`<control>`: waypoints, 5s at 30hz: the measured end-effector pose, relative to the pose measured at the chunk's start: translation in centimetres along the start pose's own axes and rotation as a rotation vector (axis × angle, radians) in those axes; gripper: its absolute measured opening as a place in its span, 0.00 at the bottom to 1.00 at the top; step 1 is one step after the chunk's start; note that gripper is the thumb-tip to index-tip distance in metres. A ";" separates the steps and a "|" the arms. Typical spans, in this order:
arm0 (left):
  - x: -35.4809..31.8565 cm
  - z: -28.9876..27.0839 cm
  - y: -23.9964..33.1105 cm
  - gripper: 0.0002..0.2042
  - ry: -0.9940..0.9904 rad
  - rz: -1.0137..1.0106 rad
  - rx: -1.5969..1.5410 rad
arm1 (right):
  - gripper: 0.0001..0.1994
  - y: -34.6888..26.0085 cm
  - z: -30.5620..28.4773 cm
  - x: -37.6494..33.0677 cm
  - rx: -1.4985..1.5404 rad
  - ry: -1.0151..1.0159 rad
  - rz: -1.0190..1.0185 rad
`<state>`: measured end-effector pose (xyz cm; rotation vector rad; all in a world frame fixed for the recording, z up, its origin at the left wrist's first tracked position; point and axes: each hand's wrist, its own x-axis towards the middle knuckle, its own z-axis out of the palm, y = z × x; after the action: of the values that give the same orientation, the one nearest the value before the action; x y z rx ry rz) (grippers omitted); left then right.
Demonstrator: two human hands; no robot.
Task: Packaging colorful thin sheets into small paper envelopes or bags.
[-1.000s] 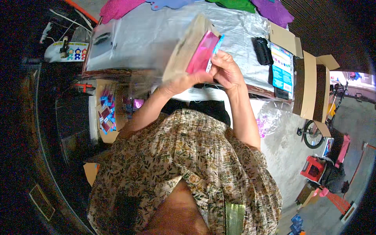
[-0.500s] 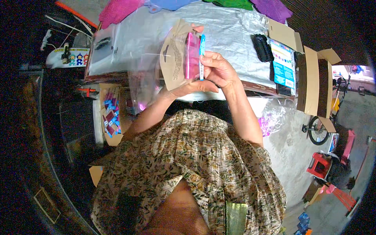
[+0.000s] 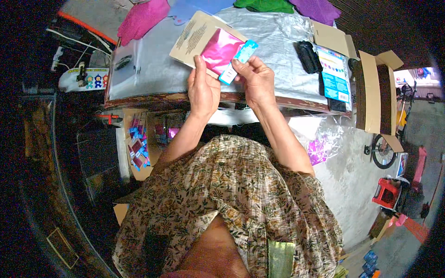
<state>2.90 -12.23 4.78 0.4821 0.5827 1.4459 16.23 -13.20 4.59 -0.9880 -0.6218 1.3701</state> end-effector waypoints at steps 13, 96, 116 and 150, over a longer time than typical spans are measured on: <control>-0.3 0.6 -0.5 0.14 -0.167 0.050 0.119 | 0.11 -1.6 0.9 0.8 -0.374 0.041 -0.306; 5.4 -3.5 7.3 0.12 -0.232 0.059 0.563 | 0.06 -4.3 -3.0 -2.2 -0.196 0.052 -0.299; 4.1 -1.6 9.3 0.29 -0.500 0.141 0.685 | 0.07 -6.6 -5.3 -2.4 -0.241 -0.033 -0.206; 1.3 -1.4 10.3 0.67 -0.733 0.157 0.460 | 0.09 -5.8 -7.6 0.6 0.108 -0.265 0.263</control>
<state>-5.87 -10.18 10.12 1.3725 0.2755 1.1560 25.73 -13.77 5.78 -0.8282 -0.6208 1.7682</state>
